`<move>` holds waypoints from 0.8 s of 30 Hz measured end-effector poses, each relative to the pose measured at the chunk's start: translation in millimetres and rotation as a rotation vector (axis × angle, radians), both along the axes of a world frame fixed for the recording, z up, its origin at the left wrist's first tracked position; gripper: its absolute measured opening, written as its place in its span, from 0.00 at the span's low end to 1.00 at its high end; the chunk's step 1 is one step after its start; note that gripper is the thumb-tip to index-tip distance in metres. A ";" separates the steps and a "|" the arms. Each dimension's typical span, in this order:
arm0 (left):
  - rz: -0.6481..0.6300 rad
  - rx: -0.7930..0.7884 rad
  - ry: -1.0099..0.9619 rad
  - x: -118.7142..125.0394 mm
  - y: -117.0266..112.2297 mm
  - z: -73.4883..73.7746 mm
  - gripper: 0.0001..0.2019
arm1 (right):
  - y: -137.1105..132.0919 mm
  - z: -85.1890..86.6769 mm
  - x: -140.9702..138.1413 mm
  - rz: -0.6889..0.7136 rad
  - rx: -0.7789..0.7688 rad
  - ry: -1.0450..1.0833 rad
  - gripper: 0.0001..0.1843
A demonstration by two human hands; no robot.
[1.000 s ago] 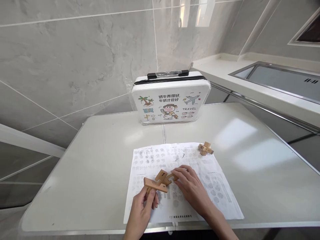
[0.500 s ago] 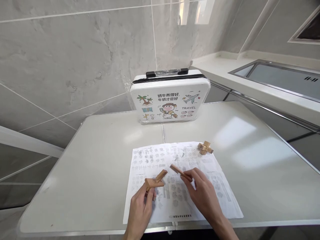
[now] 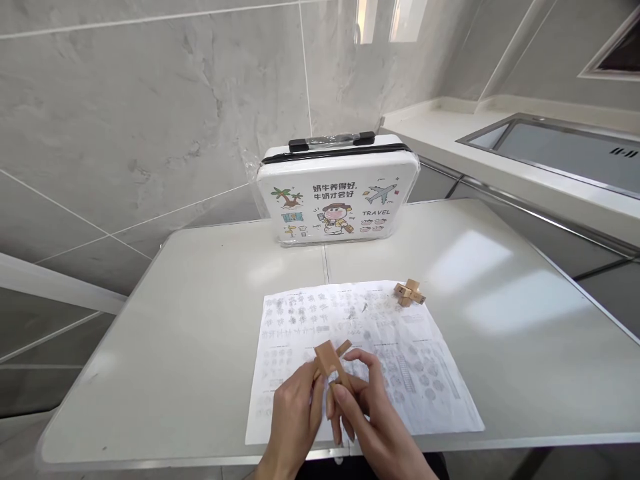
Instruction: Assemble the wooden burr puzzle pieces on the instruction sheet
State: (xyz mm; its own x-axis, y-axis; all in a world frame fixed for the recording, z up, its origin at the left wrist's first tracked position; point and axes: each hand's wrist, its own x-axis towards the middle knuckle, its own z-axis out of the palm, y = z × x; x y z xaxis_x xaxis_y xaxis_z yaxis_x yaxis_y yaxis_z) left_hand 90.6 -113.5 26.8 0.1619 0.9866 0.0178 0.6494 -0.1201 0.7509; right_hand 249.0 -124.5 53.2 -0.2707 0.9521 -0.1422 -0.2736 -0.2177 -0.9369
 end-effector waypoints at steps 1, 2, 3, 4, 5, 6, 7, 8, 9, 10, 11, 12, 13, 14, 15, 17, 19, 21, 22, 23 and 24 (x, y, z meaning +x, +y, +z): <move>-0.010 0.018 0.027 -0.1 -0.5 -1.5 0.15 | -0.5 -2.8 -2.7 0.029 -0.025 0.031 0.20; -0.020 0.039 0.056 -0.4 -1.0 -2.9 0.15 | -0.7 -5.5 -4.6 0.051 -0.046 0.050 0.19; -0.032 0.065 0.087 -0.7 -1.4 -4.3 0.14 | -0.9 -7.8 -6.0 0.064 -0.063 0.062 0.19; -0.043 0.096 0.116 -1.1 -1.6 -5.7 0.12 | -0.8 -9.5 -6.7 0.068 -0.077 0.069 0.18; -0.049 0.134 0.142 -1.4 -1.8 -7.0 0.11 | -0.6 -10.7 -7.1 0.065 -0.087 0.074 0.19; -0.050 0.177 0.166 -1.6 -1.9 -8.3 0.10 | -0.2 -11.3 -7.1 0.060 -0.097 0.077 0.19; -0.050 0.219 0.185 -1.7 -2.0 -9.4 0.10 | 0.2 -11.5 -7.0 0.059 -0.106 0.076 0.20; -0.047 0.255 0.202 -1.7 -2.1 -10.4 0.10 | 0.8 -11.5 -6.8 0.060 -0.113 0.070 0.21; -0.045 0.280 0.215 -1.6 -2.2 -11.2 0.10 | 1.4 -11.3 -6.6 0.059 -0.119 0.060 0.21; -0.045 0.291 0.223 -1.5 -2.4 -11.8 0.10 | 2.0 -11.0 -6.5 0.055 -0.122 0.050 0.21; -0.048 0.289 0.226 -1.4 -2.6 -12.2 0.09 | 2.5 -10.9 -6.5 0.048 -0.124 0.043 0.22; -0.051 0.279 0.226 -1.4 -2.9 -12.4 0.09 | 3.0 -11.0 -6.5 0.038 -0.127 0.041 0.22; -0.052 0.267 0.222 -1.3 -3.2 -12.6 0.09 | 3.4 -11.2 -6.7 0.030 -0.129 0.045 0.22; -0.052 0.255 0.215 -1.3 -3.4 -12.9 0.09 | 3.7 -11.6 -6.8 0.024 -0.134 0.051 0.23; -0.052 0.246 0.207 -1.3 -3.6 -13.3 0.10 | 4.0 -12.0 -6.8 0.021 -0.141 0.058 0.23; -0.047 0.237 0.189 -1.2 -3.8 -14.4 0.11 | 4.2 -13.0 -6.3 0.021 -0.153 0.064 0.25; -0.043 0.237 0.173 -1.0 -3.9 -16.0 0.12 | 4.1 -13.5 -5.3 0.026 -0.152 0.062 0.25; -0.035 0.239 0.173 -0.8 -4.0 -17.5 0.12 | 3.7 -13.7 -3.8 0.040 -0.146 0.053 0.24; -0.033 0.239 0.180 -0.7 -4.1 -18.1 0.12 | 3.4 -13.7 -3.1 0.048 -0.146 0.049 0.24; -0.033 0.239 0.191 -0.6 -4.2 -18.5 0.12 | 2.9 -13.7 -2.4 0.053 -0.148 0.044 0.24; -0.036 0.239 0.203 -0.5 -4.4 -18.8 0.13 | 2.4 -13.9 -1.9 0.053 -0.151 0.038 0.24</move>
State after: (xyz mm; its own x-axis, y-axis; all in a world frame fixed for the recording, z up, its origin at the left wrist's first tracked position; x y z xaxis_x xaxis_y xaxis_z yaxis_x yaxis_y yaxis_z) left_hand 90.1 -117.9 8.0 0.2206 0.9521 0.2118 0.7754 -0.3029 0.5541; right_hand 247.1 -122.0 39.3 -0.3278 0.9049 -0.2715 -0.2928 -0.3705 -0.8815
